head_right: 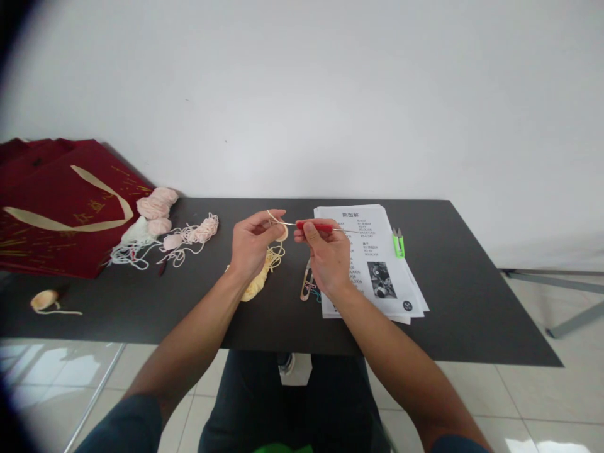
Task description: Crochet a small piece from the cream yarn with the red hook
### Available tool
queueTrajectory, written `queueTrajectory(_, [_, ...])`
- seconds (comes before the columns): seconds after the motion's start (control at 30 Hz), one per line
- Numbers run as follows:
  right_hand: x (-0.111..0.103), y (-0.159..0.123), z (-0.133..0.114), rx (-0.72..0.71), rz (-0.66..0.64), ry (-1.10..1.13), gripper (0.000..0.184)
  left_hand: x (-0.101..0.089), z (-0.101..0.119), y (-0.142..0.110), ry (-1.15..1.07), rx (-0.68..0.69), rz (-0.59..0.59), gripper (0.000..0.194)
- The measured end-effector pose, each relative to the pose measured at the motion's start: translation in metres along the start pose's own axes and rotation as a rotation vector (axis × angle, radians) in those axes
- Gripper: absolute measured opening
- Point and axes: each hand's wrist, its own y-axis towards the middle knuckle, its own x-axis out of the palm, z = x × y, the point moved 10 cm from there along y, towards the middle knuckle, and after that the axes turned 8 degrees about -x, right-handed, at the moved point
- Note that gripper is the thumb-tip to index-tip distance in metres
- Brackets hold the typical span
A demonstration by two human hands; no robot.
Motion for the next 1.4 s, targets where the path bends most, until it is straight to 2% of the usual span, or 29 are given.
queueTrajectory(0.2, [0.000,-0.005,-0.020,-0.151,-0.020,-0.278,0.015,0.007,-0.004,0.001,-0.008,-0.055,-0.094,0.036])
queueTrajectory(0.33, [0.000,-0.009,-0.028,-0.198,-0.015,-0.345,0.010,0.008,-0.006,0.003,-0.083,-0.081,-0.112,0.038])
queueTrajectory(0.4, [0.002,-0.013,-0.034,-0.270,-0.024,-0.374,0.009,0.008,-0.008,0.003,-0.162,-0.105,-0.100,0.038])
queueTrajectory(0.5, [0.013,-0.024,-0.045,-0.465,-0.135,-0.450,0.022,0.008,-0.012,0.003,-0.295,-0.159,-0.071,0.040])
queueTrajectory(0.6, [0.021,-0.033,-0.046,-0.558,-0.234,-0.505,0.032,0.008,-0.014,0.002,-0.392,-0.197,-0.051,0.043])
queueTrajectory(0.7, [0.019,-0.030,-0.040,-0.512,-0.232,-0.461,0.029,0.011,-0.016,0.001,-0.440,-0.243,-0.083,0.040])
queueTrajectory(0.83, [0.005,-0.013,-0.018,-0.237,-0.095,-0.189,0.014,0.013,-0.015,0.003,-0.439,-0.255,-0.126,0.039])
queueTrajectory(0.93, [0.005,-0.004,-0.011,-0.135,-0.063,-0.045,0.008,0.012,-0.014,0.003,-0.375,-0.244,-0.130,0.042])
queueTrajectory(1.13, [0.004,0.002,-0.016,-0.106,-0.050,-0.016,0.011,0.012,-0.008,0.002,-0.261,-0.195,-0.130,0.042])
queueTrajectory(1.4, [-0.001,0.005,-0.024,-0.168,-0.060,-0.009,0.011,0.008,0.000,0.004,-0.217,-0.176,-0.140,0.043])
